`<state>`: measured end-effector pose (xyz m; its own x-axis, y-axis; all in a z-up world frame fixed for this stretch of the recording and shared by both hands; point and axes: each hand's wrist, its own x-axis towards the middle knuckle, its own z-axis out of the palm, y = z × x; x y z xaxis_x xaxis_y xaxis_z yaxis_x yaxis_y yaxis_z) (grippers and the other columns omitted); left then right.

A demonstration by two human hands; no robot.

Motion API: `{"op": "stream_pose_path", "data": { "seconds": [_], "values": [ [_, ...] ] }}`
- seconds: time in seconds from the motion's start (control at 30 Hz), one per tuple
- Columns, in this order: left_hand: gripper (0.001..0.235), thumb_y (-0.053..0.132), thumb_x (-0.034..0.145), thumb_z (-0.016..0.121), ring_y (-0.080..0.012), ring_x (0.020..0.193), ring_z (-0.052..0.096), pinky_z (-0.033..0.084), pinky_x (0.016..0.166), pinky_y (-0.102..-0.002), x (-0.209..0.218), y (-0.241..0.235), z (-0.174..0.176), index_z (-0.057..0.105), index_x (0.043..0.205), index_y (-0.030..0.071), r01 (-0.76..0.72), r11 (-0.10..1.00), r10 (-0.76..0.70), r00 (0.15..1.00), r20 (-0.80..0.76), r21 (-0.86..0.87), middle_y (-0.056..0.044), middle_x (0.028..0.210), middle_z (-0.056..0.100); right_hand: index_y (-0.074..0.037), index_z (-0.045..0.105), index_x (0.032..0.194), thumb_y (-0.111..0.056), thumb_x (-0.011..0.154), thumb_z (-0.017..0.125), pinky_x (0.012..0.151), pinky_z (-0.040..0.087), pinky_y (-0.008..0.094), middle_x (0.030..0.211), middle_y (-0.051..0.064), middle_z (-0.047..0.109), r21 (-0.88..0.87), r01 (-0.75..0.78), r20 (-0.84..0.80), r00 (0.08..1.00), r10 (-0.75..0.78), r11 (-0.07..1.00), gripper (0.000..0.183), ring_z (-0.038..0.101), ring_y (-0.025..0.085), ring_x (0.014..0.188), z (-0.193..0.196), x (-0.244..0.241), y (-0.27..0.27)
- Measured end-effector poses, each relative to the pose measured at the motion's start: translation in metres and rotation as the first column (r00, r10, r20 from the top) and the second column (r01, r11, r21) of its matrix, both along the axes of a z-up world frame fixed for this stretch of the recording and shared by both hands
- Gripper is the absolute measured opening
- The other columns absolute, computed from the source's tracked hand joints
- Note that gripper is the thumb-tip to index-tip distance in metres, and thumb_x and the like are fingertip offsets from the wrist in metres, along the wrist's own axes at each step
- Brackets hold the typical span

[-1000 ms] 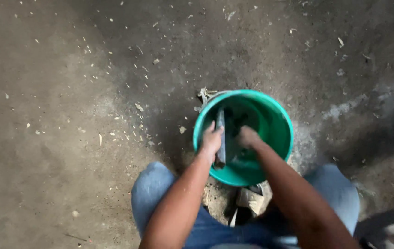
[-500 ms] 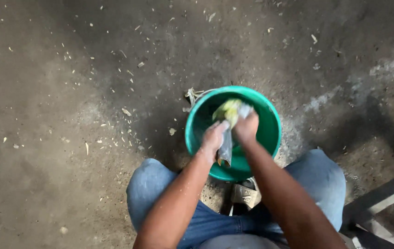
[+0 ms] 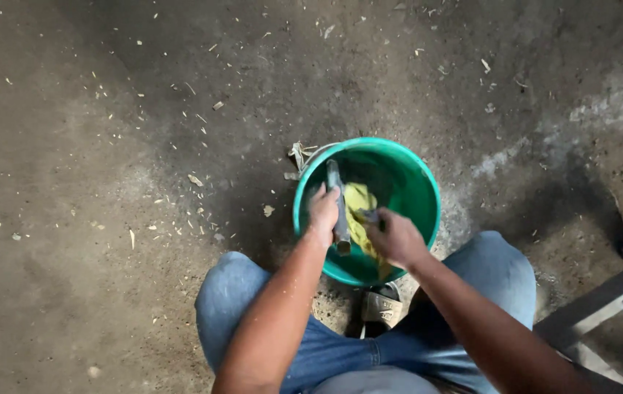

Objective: The person sands a large, white car hood using a sanding block and a yellow cloth. They move across the surface, smoothing the material and wiping away dust. The person then walks to a green bucket, rinses the sanding block and cloth in the water, and wrings them out.

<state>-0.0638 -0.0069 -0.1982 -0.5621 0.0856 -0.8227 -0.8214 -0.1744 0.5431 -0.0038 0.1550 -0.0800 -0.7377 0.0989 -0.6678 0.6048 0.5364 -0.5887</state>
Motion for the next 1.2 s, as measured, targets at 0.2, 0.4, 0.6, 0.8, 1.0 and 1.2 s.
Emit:
{"op": "stream_pose_path", "data": {
  "seconds": [0.2, 0.4, 0.6, 0.8, 1.0, 1.2],
  "values": [
    [0.063, 0.029, 0.095, 0.064, -0.0231, 0.114, 0.063, 0.048, 0.097, -0.035, 0.009, 0.005, 0.006, 0.047, 0.153, 0.011, 0.17, 0.936, -0.177, 0.984, 0.006, -0.309, -0.013, 0.136, 0.066, -0.007, 0.069, 0.112, -0.018, 0.092, 0.061, 0.085, 0.056, 0.048, 0.107, 0.02, 0.07, 0.453, -0.24, -0.289, 0.872, 0.395, 0.859, 0.024, 0.069, 0.038, 0.097, -0.343, 0.063, 0.005],
    [0.062, 0.027, 0.096, 0.065, -0.025, 0.133, 0.056, 0.044, 0.107, -0.035, 0.013, 0.005, 0.019, 0.048, 0.152, 0.007, 0.175, 0.915, -0.217, 0.973, -0.079, -0.363, -0.016, 0.152, 0.056, -0.009, 0.072, 0.103, -0.021, 0.094, 0.059, 0.087, 0.055, 0.052, 0.108, 0.021, 0.072, 0.092, -0.391, 0.08, 0.92, 0.385, 0.916, 0.02, 0.069, 0.039, 0.102, -0.429, 0.074, -0.02],
    [0.064, 0.029, 0.096, 0.064, -0.0271, 0.128, 0.057, 0.044, 0.105, -0.038, 0.014, -0.003, -0.001, 0.045, 0.155, 0.011, 0.139, 0.942, -0.145, 0.989, 0.003, -0.305, -0.014, 0.148, 0.057, -0.005, 0.071, 0.11, -0.026, 0.093, 0.065, 0.068, 0.054, 0.05, 0.092, 0.023, 0.072, 0.011, -0.284, -0.048, 0.957, 0.284, 0.959, 0.027, 0.07, 0.041, 0.083, -0.017, -0.03, 0.025],
    [0.053, 0.028, 0.1, 0.063, -0.0288, 0.098, 0.065, 0.055, 0.078, -0.039, 0.011, -0.011, -0.023, 0.06, 0.144, 0.0, -0.018, 0.994, 0.015, 0.999, 0.032, 0.11, -0.025, 0.128, 0.064, -0.004, 0.06, 0.131, -0.02, 0.105, 0.056, 0.081, 0.05, 0.044, 0.105, 0.023, 0.062, -0.502, 0.301, 0.16, 0.954, -0.255, 0.811, 0.031, 0.059, 0.038, 0.093, 0.05, -0.005, 0.086],
    [0.046, 0.026, 0.096, 0.063, -0.0202, 0.089, 0.066, 0.054, 0.072, -0.037, 0.008, 0.019, 0.032, 0.061, 0.141, 0.015, 0.084, 0.993, -0.094, 0.989, 0.113, 0.087, -0.009, 0.114, 0.069, -0.016, 0.035, 0.154, -0.025, 0.099, 0.062, 0.092, 0.051, 0.035, 0.132, 0.007, 0.058, -0.636, 0.59, 0.14, 0.722, -0.678, 0.497, 0.062, 0.061, 0.02, 0.111, -0.047, -0.032, -0.025],
    [0.047, 0.025, 0.1, 0.058, -0.0164, 0.097, 0.062, 0.051, 0.081, -0.031, 0.023, 0.014, 0.033, 0.062, 0.144, 0.01, 0.001, 1.0, -0.001, 1.0, 0.024, 0.0, -0.007, 0.116, 0.068, -0.005, 0.065, 0.127, -0.027, 0.098, 0.063, 0.072, 0.055, 0.04, 0.101, 0.01, 0.071, -0.538, 0.803, 0.418, 0.519, -0.746, 0.257, 0.037, 0.066, 0.024, 0.084, -0.127, -0.045, -0.046]
  ]
}}
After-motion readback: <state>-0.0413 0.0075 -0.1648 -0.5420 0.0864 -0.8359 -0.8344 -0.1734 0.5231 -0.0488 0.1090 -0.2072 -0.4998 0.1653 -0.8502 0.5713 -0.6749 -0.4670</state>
